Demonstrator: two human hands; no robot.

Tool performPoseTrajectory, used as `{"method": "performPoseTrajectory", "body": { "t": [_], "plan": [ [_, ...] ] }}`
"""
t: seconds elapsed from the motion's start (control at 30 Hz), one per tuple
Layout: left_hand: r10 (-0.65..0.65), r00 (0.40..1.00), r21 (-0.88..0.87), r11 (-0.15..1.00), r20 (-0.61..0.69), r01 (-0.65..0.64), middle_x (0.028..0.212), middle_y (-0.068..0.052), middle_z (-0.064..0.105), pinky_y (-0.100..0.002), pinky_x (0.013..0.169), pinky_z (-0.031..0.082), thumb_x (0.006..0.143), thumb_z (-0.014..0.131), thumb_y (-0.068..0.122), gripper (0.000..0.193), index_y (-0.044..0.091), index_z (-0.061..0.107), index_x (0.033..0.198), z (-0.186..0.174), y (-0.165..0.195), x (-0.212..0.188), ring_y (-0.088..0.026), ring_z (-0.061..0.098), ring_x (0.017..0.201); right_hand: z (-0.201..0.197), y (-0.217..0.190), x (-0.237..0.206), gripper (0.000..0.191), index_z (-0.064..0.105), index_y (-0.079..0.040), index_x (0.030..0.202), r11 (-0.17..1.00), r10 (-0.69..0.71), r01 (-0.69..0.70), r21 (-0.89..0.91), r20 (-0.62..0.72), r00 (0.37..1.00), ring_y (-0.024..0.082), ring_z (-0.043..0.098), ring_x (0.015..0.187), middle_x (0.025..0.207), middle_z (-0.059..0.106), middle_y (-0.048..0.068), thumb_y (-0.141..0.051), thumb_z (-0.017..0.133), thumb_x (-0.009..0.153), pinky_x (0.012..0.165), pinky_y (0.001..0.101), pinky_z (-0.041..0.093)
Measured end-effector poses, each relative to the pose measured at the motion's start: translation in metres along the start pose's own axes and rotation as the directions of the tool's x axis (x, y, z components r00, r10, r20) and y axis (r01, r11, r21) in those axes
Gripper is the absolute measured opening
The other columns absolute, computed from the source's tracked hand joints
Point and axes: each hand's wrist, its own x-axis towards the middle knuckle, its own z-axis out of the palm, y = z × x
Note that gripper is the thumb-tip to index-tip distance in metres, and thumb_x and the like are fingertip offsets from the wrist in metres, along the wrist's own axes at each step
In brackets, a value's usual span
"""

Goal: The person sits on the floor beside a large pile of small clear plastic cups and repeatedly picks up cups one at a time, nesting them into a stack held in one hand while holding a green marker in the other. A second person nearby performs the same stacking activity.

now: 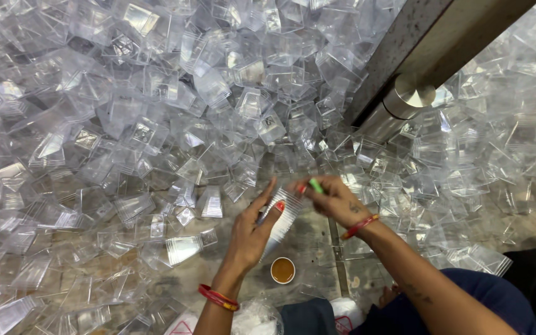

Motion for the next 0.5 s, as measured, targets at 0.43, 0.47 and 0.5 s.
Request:
{"method": "performPoseTrajectory", "body": {
  "t": [0.43,0.47,0.5],
  "plan": [
    [-0.016,0.965,-0.114,0.993,-0.261,-0.014,0.157,-0.008,0.050,-0.037,0.116,0.037,0.098,0.058,0.034,0.055,0.019,0.051,0.150,-0.008,-0.025,0.016,-0.022,0.046,0.146,-0.015,0.001,-0.046,0.054,0.070,-0.020,0.118,0.543,0.076,0.072,-0.837,0.134,0.988,0.020,0.076,0.086,0.106,0.077,0.000,-0.037,0.088,0.070,0.075,0.0356,0.059],
    [-0.032,0.954,-0.125,0.992,-0.299,-0.006,0.157,-0.007,0.051,-0.036,0.115,0.037,0.097,0.058,0.035,0.055,0.018,0.051,0.150,-0.009,-0.027,0.017,-0.022,0.046,0.145,-0.013,0.002,-0.050,0.063,0.067,-0.020,0.122,0.464,0.119,0.097,-0.881,0.171,0.978,0.023,0.075,0.088,0.113,0.073,0.001,-0.036,0.091,0.065,0.076,0.0386,0.058],
    [-0.026,0.952,-0.142,0.990,-0.306,-0.019,0.156,-0.008,0.052,-0.036,0.116,0.037,0.098,0.058,0.035,0.055,0.017,0.051,0.150,-0.010,-0.028,0.017,-0.022,0.047,0.145,-0.012,0.003,-0.052,0.074,0.064,-0.020,0.126,0.381,0.163,0.128,-0.916,0.203,0.965,0.026,0.073,0.089,0.121,0.070,0.002,-0.035,0.094,0.060,0.077,0.0416,0.057]
  ]
}}
